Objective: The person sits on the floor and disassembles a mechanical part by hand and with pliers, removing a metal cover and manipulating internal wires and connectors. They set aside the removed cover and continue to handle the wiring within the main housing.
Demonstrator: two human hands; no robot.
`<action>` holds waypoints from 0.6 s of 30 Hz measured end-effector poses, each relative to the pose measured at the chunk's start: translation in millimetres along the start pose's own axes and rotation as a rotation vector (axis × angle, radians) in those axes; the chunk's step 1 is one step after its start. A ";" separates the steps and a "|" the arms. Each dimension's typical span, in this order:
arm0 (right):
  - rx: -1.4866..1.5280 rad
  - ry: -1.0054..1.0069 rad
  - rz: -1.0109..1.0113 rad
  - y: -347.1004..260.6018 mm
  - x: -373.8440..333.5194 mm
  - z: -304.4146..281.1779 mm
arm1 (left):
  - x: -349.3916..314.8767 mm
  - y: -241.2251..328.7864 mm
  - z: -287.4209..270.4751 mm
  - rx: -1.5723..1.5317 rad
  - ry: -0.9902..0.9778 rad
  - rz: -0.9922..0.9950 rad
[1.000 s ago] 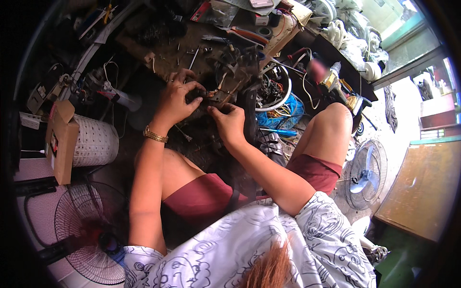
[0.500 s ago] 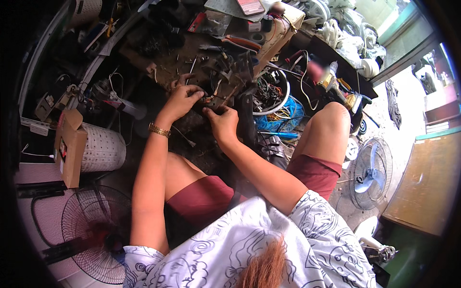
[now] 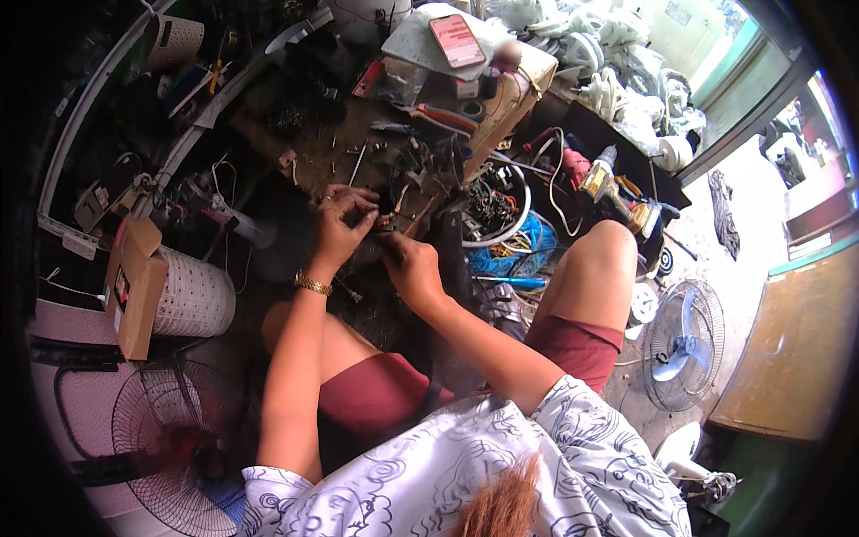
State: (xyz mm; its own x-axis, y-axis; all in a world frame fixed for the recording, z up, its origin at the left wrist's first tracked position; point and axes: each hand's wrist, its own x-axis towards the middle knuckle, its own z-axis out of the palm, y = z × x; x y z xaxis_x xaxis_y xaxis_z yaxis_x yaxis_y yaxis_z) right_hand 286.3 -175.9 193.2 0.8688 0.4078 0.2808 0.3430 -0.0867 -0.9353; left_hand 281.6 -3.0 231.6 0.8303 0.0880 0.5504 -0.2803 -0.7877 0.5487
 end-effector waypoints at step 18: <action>-0.709 -0.016 -0.549 -22.5 37.9 -16.6 | -2.9 -0.7 -5.7 -0.148 -0.027 -0.116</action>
State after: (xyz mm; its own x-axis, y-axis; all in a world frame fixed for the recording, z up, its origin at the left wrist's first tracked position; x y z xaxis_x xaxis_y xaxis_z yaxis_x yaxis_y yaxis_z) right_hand 317.5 -173.6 228.5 0.5142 0.5697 0.6411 0.8533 -0.4148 -0.3158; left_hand 276.7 0.8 233.3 0.8733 0.1545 0.4620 -0.2482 -0.6749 0.6949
